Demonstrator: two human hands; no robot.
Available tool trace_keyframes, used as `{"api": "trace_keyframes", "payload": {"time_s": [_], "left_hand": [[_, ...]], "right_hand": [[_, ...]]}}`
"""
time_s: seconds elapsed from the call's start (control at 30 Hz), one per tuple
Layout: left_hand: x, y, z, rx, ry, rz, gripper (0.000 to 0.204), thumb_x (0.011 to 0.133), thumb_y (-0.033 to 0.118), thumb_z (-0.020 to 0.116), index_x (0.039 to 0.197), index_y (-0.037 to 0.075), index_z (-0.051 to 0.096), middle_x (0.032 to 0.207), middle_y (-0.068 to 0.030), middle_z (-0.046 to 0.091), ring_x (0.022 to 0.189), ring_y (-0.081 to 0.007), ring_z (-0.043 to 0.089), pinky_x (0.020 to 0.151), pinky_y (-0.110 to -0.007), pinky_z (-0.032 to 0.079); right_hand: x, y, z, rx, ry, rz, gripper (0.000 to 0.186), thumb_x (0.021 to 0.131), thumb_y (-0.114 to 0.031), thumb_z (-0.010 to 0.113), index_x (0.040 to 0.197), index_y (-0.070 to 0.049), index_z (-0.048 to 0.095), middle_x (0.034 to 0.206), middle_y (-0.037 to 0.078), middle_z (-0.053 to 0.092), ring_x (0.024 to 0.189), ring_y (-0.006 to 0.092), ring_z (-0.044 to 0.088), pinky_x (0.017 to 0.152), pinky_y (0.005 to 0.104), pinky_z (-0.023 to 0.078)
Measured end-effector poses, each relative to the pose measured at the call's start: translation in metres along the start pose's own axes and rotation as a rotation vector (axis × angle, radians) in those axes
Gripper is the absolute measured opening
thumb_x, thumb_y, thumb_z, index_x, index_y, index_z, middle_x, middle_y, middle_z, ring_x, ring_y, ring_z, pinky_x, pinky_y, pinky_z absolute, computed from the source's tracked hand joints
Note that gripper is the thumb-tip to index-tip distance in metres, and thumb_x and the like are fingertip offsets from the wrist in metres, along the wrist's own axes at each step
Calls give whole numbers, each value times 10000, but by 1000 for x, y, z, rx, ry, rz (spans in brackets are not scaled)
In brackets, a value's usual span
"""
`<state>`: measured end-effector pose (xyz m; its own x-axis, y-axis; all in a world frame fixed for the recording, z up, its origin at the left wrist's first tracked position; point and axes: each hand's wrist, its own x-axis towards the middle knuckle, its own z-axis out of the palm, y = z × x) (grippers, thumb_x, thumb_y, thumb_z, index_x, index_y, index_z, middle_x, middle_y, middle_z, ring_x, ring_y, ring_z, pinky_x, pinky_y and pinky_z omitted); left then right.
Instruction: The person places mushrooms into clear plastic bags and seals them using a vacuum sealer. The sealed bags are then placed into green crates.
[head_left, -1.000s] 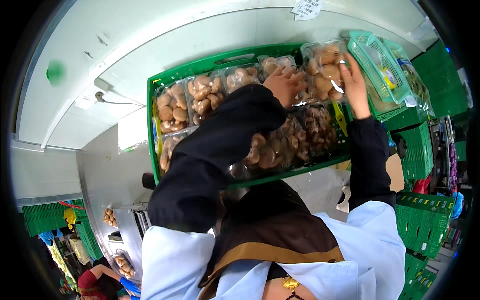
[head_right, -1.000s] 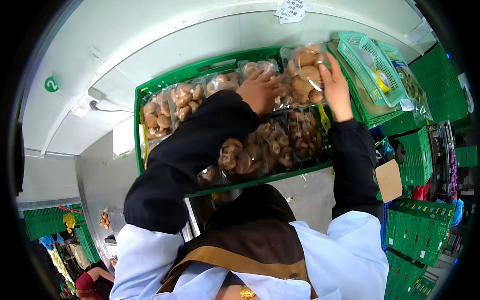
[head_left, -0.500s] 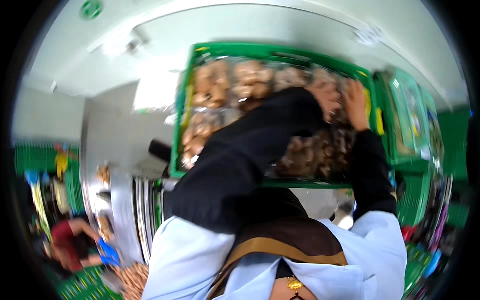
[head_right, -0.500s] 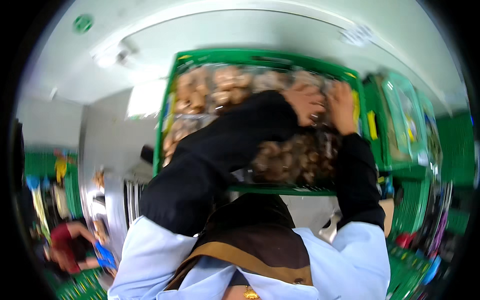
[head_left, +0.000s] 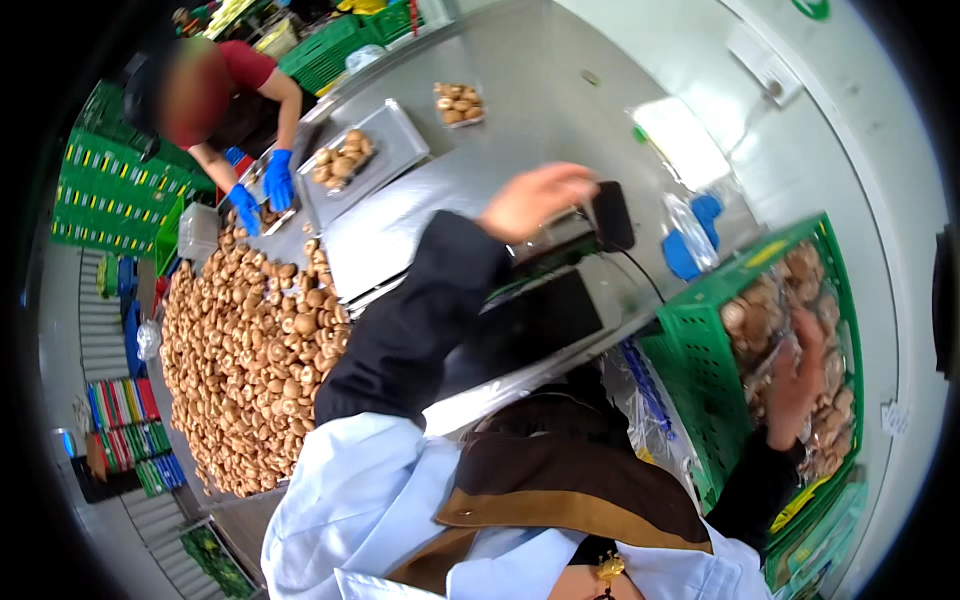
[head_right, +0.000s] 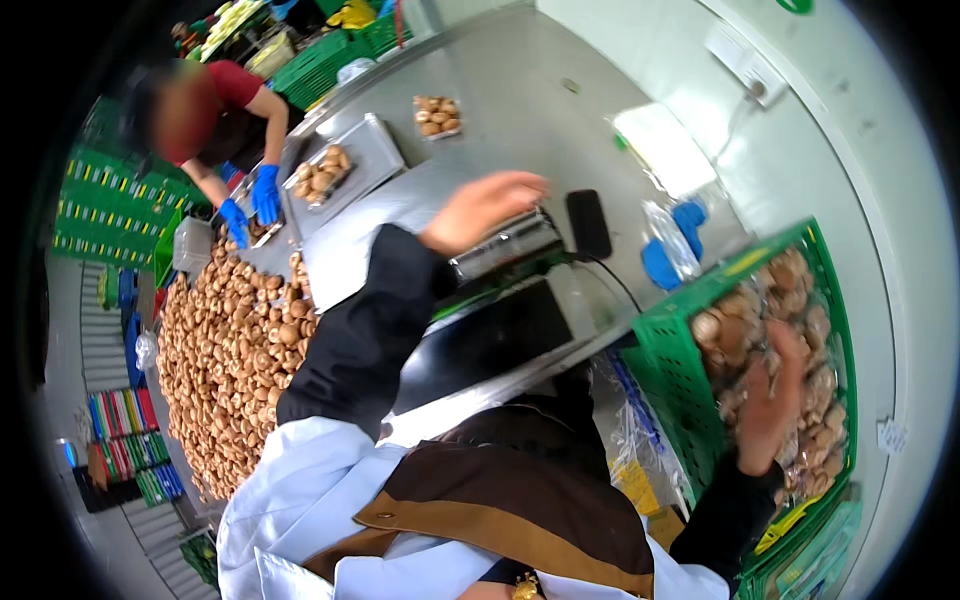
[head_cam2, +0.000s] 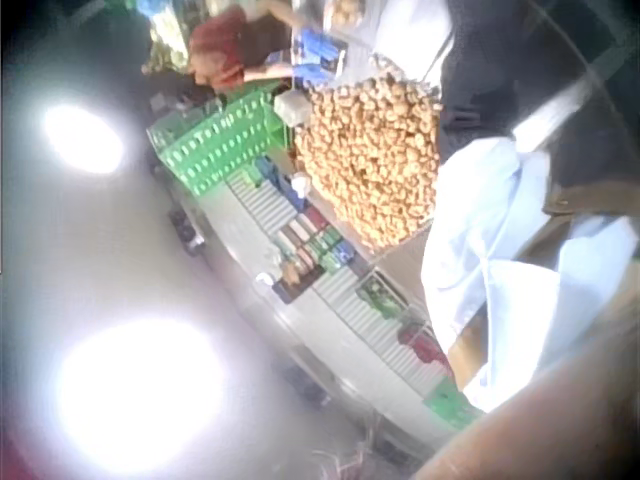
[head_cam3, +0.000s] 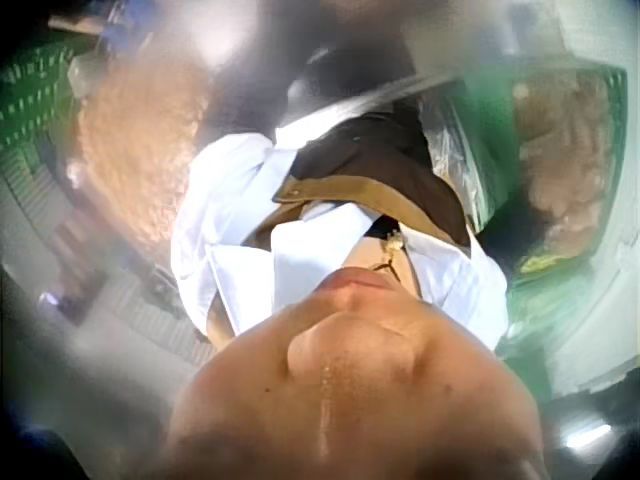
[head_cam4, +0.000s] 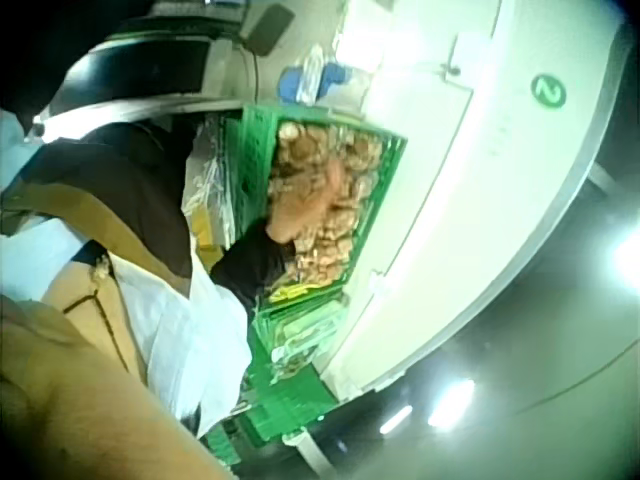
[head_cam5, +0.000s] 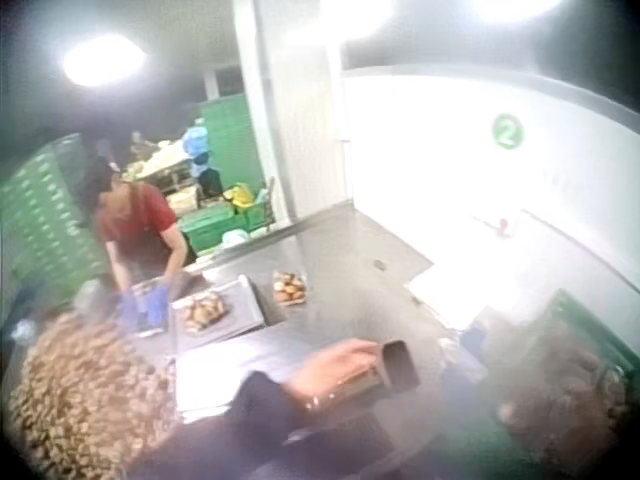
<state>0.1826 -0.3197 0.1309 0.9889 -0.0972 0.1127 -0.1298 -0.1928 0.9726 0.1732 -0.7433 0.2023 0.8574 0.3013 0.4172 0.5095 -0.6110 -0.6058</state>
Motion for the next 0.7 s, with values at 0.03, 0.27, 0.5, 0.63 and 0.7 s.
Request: {"api": "trace_keyframes", "payload": {"time_s": [0.03, 0.27, 0.5, 0.63, 0.7], "left_hand": [[-32, -27, -52, -129, 238, -153, 377, 961, 296, 527, 1225, 28, 560, 1139, -71, 628, 979, -172, 603, 861, -311, 476], [-242, -269, -370, 90, 1205, -451, 431, 878, 194, 567, 1271, 26, 514, 1019, -84, 628, 812, -149, 588, 670, -284, 475], [-195, -301, -393, -287, 1137, -662, 587, 766, 21, 541, 1338, -1, 413, 931, -147, 609, 714, -223, 608, 596, -357, 508], [-176, -296, -394, -135, 1062, -531, 537, 718, -23, 526, 1253, -44, 490, 987, -153, 635, 618, -206, 611, 500, -311, 486], [-180, -282, -387, -89, 1084, -528, 504, 708, -43, 515, 1211, -45, 521, 1049, -147, 632, 622, -199, 617, 491, -304, 482]], "right_hand": [[18, -40, 36, -52, -177, -143, 274, 864, -48, 600, 1134, -6, 582, 1149, 136, 595, 1096, 274, 550, 948, 351, 418], [87, -152, 291, 416, -753, -320, 292, 841, -22, 599, 1128, 21, 574, 1178, 132, 583, 1062, 266, 570, 906, 345, 454], [184, -209, 571, 443, -826, -196, 392, 845, -136, 569, 1196, 35, 537, 1078, 154, 599, 927, 252, 608, 816, 333, 489], [221, -218, 699, 582, -879, 67, 419, 832, -123, 536, 1216, 46, 534, 1072, 148, 622, 822, 217, 599, 708, 318, 491], [218, -235, 709, 731, -967, 257, 392, 826, -83, 523, 1199, 37, 541, 1037, 111, 631, 750, 165, 587, 617, 294, 483]]}}
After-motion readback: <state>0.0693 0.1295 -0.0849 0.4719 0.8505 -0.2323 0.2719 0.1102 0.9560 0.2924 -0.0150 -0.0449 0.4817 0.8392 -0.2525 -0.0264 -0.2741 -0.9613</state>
